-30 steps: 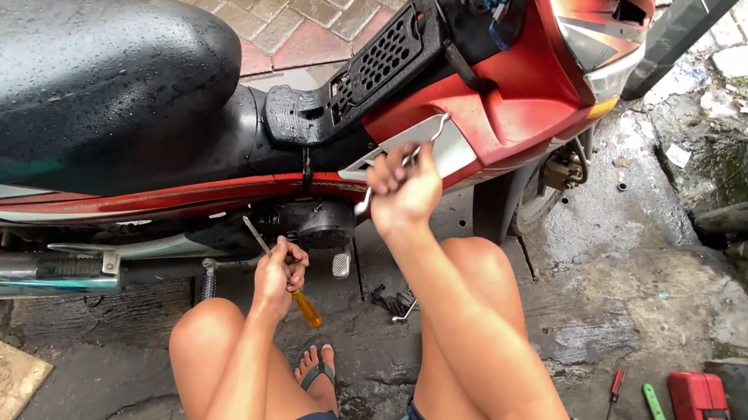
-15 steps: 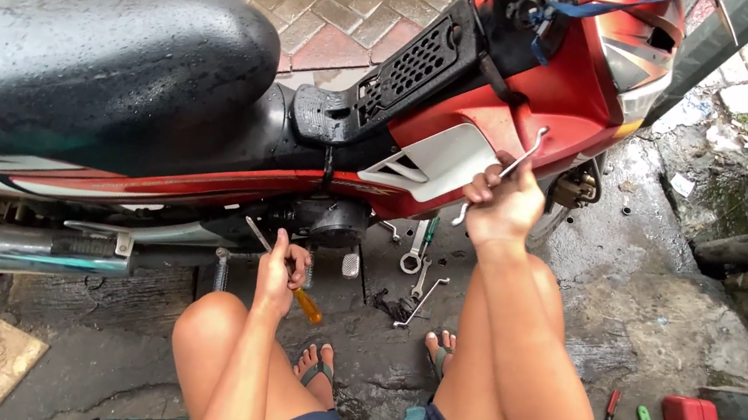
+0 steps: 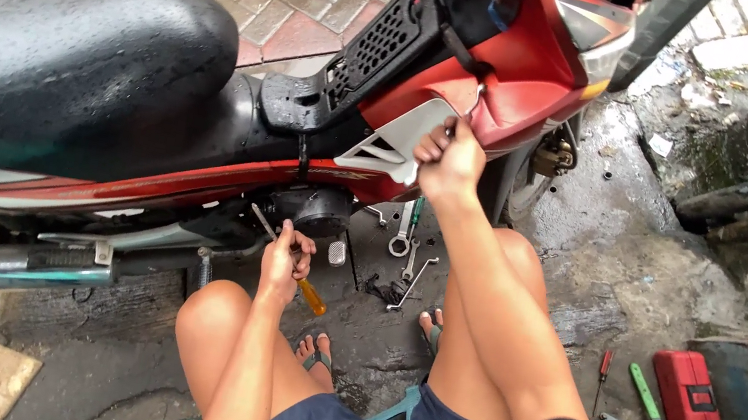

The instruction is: The person sits on a low stool and uses a wrench and a screwdriver to work on the side panel of a red motorcycle. They loosen and remove a bolt, detach the panel, and then reattach it, tightening the bolt back into place.

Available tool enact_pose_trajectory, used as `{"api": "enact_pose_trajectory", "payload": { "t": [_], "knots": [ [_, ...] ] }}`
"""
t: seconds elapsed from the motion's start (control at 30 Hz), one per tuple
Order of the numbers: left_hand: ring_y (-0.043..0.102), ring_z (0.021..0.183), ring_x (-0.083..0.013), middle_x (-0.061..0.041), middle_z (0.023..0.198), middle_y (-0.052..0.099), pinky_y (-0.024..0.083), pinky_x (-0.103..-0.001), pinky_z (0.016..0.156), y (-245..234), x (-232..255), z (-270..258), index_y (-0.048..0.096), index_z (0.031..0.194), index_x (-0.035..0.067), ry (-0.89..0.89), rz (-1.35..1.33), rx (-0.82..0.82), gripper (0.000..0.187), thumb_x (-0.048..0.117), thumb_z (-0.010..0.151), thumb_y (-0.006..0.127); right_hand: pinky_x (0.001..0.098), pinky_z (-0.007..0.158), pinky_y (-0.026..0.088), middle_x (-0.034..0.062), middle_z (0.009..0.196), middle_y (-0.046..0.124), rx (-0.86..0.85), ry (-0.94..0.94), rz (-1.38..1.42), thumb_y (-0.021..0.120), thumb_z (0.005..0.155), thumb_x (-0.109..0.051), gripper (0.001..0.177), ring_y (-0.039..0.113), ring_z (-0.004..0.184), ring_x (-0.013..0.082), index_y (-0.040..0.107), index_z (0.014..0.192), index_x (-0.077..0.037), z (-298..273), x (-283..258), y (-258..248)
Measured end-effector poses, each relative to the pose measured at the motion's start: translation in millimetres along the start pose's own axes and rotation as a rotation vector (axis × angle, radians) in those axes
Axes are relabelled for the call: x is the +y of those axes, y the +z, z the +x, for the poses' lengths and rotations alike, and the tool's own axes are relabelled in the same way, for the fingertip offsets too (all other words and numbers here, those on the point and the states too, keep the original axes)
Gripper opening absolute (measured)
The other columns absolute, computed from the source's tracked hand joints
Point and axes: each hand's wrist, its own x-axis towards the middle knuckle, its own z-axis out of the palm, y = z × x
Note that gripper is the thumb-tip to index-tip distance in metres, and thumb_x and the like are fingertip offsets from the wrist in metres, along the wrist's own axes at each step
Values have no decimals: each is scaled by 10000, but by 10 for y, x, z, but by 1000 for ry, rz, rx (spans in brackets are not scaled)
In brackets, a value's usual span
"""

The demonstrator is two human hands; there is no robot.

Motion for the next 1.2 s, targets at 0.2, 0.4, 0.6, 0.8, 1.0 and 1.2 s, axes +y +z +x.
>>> {"api": "enact_pose_trajectory", "payload": {
  "t": [0.2,0.4,0.6,0.8,1.0,1.2],
  "knots": [
    [371,435,-124,-160,788,568,224,-237,381,-91,53,-15,553,728,34,-30,10,12,621,470,1132,376,243,438,267,-67,583,202,-2,-26,105,288,1094,-424,423,241,440,105,475,803,-181,182,4,344],
    [376,429,-142,-165,777,566,228,-240,371,-199,65,-4,539,733,38,-45,47,42,631,489,1134,357,255,415,260,-72,570,163,-31,-6,234,247,1089,-472,468,212,422,109,465,774,-203,237,84,508],
    [376,432,-143,-168,783,562,235,-240,364,-237,27,52,536,750,38,-45,57,32,621,479,1141,341,248,394,223,-81,590,141,-30,-53,341,237,1087,-502,470,184,441,102,430,763,-221,256,141,714],
    [375,424,-144,-167,790,588,241,-253,371,-224,27,18,547,742,45,-41,48,18,620,469,1145,343,246,380,197,-95,572,143,25,-1,382,189,1047,-565,510,169,431,106,398,730,-224,153,-28,908],
    [352,426,-130,-151,773,563,224,-226,369,-191,88,-40,537,748,51,-37,7,37,607,476,1138,349,249,393,202,-97,596,164,85,57,343,125,1038,-478,462,199,461,104,383,757,-216,147,-116,922],
    [354,425,-132,-149,763,557,229,-226,357,-277,103,4,536,751,52,-28,-20,37,605,474,1141,345,262,394,196,-90,608,158,137,71,352,114,1028,-463,449,206,461,111,364,756,-207,198,-136,922]
  ]
}}
